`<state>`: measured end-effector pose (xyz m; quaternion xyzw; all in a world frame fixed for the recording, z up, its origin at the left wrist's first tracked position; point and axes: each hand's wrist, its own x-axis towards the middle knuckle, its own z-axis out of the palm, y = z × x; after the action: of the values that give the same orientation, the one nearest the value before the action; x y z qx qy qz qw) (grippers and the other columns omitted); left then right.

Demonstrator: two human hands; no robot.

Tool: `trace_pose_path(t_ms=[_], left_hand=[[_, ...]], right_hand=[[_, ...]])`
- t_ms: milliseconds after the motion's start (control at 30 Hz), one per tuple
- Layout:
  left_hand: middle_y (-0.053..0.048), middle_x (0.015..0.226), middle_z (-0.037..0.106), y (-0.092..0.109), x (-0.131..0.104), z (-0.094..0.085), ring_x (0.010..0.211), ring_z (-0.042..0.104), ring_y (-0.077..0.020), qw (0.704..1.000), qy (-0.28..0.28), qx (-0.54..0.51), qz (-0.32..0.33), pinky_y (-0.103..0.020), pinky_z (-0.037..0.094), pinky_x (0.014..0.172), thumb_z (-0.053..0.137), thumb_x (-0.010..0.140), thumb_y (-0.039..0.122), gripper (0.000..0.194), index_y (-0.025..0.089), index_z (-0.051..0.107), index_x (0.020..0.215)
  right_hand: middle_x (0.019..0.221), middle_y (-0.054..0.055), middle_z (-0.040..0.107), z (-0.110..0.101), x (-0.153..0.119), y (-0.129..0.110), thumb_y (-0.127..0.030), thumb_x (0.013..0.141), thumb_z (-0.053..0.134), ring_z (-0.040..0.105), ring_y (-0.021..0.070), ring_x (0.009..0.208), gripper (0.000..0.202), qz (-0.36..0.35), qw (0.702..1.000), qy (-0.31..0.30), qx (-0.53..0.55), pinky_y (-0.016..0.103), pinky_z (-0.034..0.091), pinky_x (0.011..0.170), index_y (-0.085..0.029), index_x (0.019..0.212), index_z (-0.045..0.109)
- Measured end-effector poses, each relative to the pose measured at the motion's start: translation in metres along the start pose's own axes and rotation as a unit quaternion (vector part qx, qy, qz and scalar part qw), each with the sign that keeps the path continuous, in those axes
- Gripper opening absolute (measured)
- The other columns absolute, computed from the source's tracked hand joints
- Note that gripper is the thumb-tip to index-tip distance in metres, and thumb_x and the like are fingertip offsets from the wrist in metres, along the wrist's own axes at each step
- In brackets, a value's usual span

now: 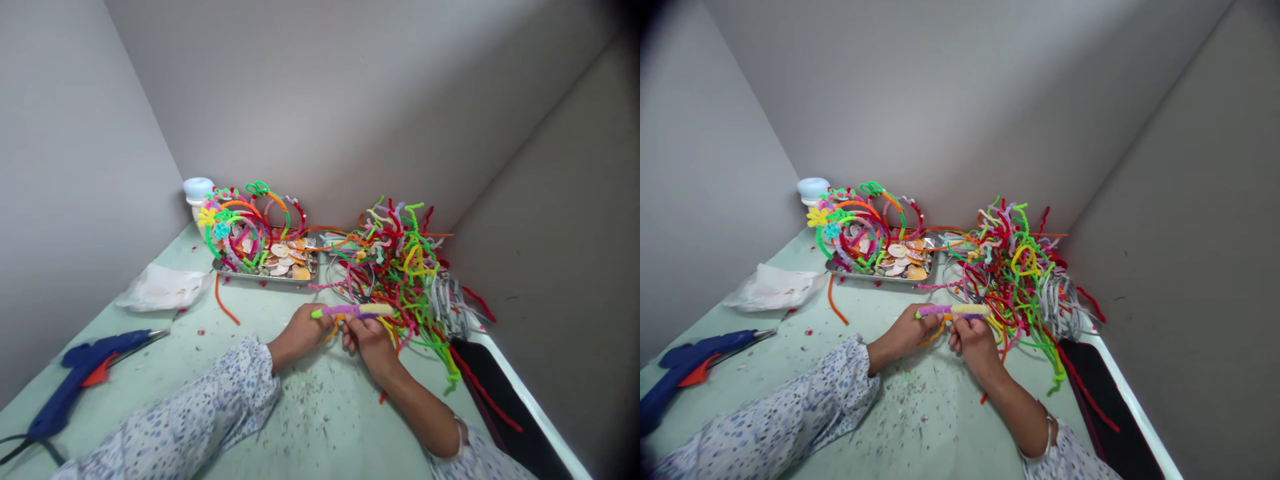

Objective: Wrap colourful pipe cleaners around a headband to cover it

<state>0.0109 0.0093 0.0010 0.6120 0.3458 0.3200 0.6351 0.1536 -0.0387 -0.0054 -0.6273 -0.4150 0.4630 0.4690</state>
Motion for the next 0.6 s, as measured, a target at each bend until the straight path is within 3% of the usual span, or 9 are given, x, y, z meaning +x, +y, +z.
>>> trace_pose_path(t_ms=[300, 467, 600], left_hand=[[-0.004, 0.061, 0.062, 0.005, 0.001, 0.002, 0.056, 0.053, -0.0127, 0.998, -0.052, -0.040, 0.025, -0.023, 0.037, 0.055, 0.047, 0.075, 0.022, 0.019, 0.012, 0.060, 0.067], [-0.001, 0.053, 0.058, 0.014, -0.002, 0.001, 0.049, 0.049, -0.0111, 0.999, -0.032, -0.014, 0.004, -0.021, 0.034, 0.049, 0.049, 0.071, 0.018, 0.014, 0.013, 0.058, 0.062], [-0.002, 0.053, 0.057, 0.016, -0.003, 0.001, 0.047, 0.047, -0.0102, 0.998, -0.057, -0.041, 0.001, -0.021, 0.032, 0.048, 0.046, 0.073, 0.018, 0.018, 0.013, 0.060, 0.063]], right_hand=[[0.045, 0.000, 0.055, 0.000, -0.003, -0.006, -0.039, 0.077, 0.050, 0.045, 0.0090, 0.039, 0.032, 0.005, 1.000, 0.006, -0.008, 0.021, 0.036, 0.044, -0.016, 0.056, 0.055], [0.045, -0.001, 0.054, -0.001, -0.001, 0.000, -0.036, 0.078, 0.048, 0.046, 0.0095, 0.040, 0.029, -0.012, 1.000, -0.006, 0.017, 0.021, 0.037, 0.044, -0.016, 0.058, 0.055], [0.045, -0.001, 0.055, -0.001, 0.001, 0.004, -0.040, 0.078, 0.049, 0.046, 0.0097, 0.039, 0.031, -0.007, 1.000, -0.001, 0.016, 0.021, 0.037, 0.044, -0.016, 0.058, 0.055]])
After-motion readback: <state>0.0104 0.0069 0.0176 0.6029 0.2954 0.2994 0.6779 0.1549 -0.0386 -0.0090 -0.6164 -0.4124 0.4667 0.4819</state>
